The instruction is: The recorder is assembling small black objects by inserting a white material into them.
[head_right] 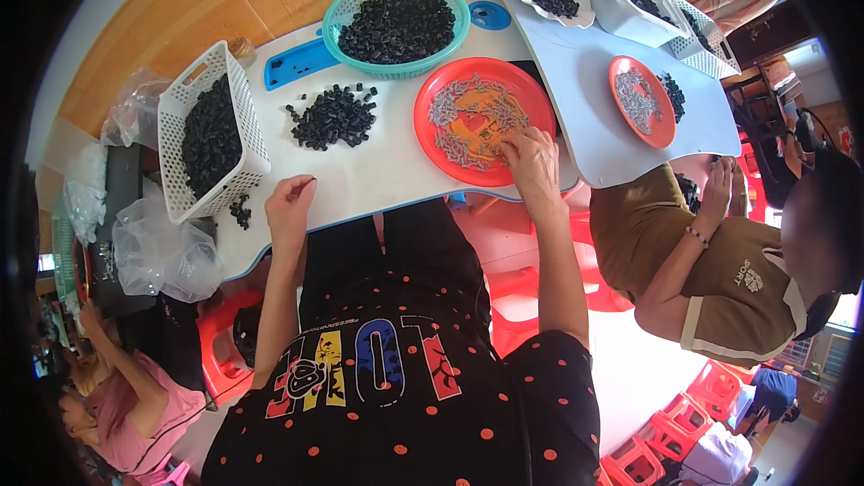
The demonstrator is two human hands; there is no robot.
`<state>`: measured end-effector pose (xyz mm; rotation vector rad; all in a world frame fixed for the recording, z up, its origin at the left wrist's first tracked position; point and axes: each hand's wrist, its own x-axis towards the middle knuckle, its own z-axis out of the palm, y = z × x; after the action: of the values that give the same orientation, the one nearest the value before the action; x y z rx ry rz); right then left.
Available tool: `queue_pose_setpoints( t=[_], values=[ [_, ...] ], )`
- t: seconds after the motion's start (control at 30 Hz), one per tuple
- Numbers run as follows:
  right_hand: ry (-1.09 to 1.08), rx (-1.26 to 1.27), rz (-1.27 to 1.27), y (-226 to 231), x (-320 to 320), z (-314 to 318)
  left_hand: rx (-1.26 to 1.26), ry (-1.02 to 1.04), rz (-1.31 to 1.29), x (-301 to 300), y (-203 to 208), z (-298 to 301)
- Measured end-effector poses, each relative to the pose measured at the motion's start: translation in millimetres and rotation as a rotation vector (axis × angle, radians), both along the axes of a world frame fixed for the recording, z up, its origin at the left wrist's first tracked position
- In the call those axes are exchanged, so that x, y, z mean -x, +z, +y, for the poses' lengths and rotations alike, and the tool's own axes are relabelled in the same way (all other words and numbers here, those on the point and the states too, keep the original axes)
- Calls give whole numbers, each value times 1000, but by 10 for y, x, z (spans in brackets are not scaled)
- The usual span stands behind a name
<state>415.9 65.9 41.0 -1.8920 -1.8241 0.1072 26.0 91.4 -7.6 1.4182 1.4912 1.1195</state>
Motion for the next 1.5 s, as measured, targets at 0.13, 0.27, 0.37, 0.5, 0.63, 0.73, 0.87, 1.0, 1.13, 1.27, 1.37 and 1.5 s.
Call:
queue_pose_setpoints(
  t=[0.13,0.27,0.37,0.5,0.63,0.73,0.87,1.0,1.13,1.27,1.37,1.5],
  values=[
    [81,276,117,123,-3,-34,311,1,-872,53,-20,-239],
    [134,140,-38,91,42,-30,559,-3,-1244,63,-6,-287],
    [91,30,40,72,41,3,572,-21,-1315,38,27,-286],
    [125,93,64,86,10,-37,596,-57,-1393,50,62,-296],
    [177,85,-6,37,8,-35,618,-37,-1426,38,76,-325],
    [104,48,-41,-8,-7,7,597,-69,-1414,40,96,-354],
    [142,0,-27,-57,-5,72,592,-113,-1420,42,118,-372],
    [122,-10,-29,-86,-19,111,582,-122,-1394,44,136,-403],
    [128,34,-20,-145,-5,152,555,-172,-1364,40,133,-415],
    [157,33,-8,-213,12,202,581,-210,-1356,33,121,-417],
    [165,58,-18,-188,11,205,593,-208,-1322,10,140,-426],
    [117,-6,14,69,160,164,604,-224,-1249,-38,241,-452]
  ],
)
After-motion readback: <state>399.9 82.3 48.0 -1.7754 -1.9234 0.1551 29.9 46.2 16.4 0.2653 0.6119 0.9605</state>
